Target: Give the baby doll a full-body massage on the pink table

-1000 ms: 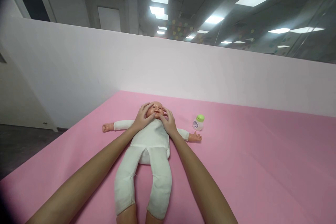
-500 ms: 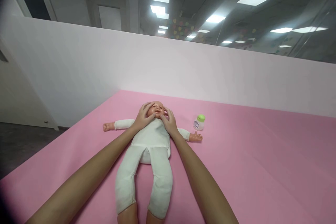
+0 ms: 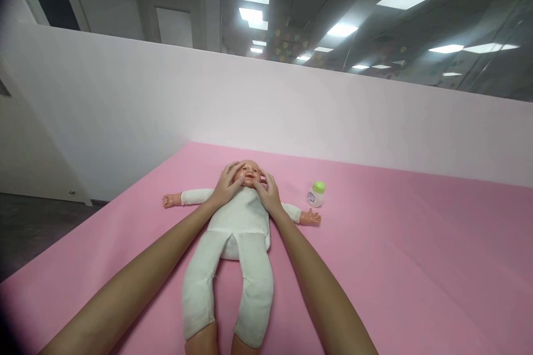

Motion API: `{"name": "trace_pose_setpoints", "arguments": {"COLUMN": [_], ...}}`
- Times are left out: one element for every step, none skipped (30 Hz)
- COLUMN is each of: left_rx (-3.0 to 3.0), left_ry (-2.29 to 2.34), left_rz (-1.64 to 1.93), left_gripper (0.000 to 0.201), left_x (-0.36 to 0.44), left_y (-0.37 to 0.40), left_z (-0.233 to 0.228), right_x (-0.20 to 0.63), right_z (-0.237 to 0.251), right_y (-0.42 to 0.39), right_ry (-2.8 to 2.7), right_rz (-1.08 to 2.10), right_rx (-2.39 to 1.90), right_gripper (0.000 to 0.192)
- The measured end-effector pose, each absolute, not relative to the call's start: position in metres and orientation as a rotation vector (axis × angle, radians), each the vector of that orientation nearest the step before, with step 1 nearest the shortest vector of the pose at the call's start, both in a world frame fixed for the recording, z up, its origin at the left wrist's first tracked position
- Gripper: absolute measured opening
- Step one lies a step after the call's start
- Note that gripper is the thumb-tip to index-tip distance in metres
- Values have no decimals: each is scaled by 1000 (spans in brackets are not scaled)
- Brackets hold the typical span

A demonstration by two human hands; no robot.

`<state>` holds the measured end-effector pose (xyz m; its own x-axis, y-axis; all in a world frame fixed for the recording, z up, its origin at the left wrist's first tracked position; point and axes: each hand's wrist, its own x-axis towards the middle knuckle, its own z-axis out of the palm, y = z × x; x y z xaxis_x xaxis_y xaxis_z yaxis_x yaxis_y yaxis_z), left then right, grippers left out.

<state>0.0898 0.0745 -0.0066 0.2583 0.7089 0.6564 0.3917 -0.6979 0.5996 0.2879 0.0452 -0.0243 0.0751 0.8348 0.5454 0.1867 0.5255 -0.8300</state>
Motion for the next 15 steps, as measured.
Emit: {"name": "trace_pose_setpoints", "arguments": {"left_rx": [2220, 2221, 2223, 2224, 2224, 2224, 2224, 2226, 2228, 2231, 2234, 2236, 2237, 2238, 2238], "left_ry": [1016, 1020, 1023, 1026, 1029, 1032, 1035, 1036, 1034, 1028, 1022, 1018, 1016, 1016, 1019], "left_rz": [1420, 1426, 1432, 1437, 1437, 1433, 1426, 1418, 1411, 1406, 1404, 1405, 1405, 1406, 1406], "left_gripper": [53, 55, 58, 60, 61, 61, 60, 58, 57, 55, 54, 53, 53, 52, 53], "left_x": [90, 91, 91, 91, 92, 92, 92, 91, 91, 90, 90, 89, 89, 89, 90], "left_y": [74, 74, 73, 72, 72, 72, 72, 72, 73, 73, 74, 75, 75, 75, 74], "left_z": [-6, -6, -6, -5, -5, -5, -5, -5, -5, -6, -6, -6, -6, -6, -6], "right_x": [288, 288, 288, 288, 287, 287, 287, 287, 287, 287, 287, 287, 287, 287, 287], "right_z": [-24, -24, -24, -23, -23, -22, -22, -22, -21, -21, -21, -21, -21, -21, -22], "right_y": [45, 44, 44, 43, 43, 43, 43, 42, 42, 43, 43, 43, 43, 43, 43], "right_ry": [-1448, -1451, -1452, -1453, -1453, -1452, -1451, -1451, -1451, -1452, -1452, -1450, -1449, -1448, -1448], "right_rz": [613, 612, 612, 613, 614, 615, 615, 615, 614, 613, 612, 612, 612, 613, 615], "right_rx": [-944, -950, -958, -966, -971, -974, -973, -968, -962, -956, -953, -953, -954, -955, -955], "right_gripper": [52, 53, 54, 55, 55, 56, 56, 55, 54, 54, 53, 52, 52, 51, 51]}}
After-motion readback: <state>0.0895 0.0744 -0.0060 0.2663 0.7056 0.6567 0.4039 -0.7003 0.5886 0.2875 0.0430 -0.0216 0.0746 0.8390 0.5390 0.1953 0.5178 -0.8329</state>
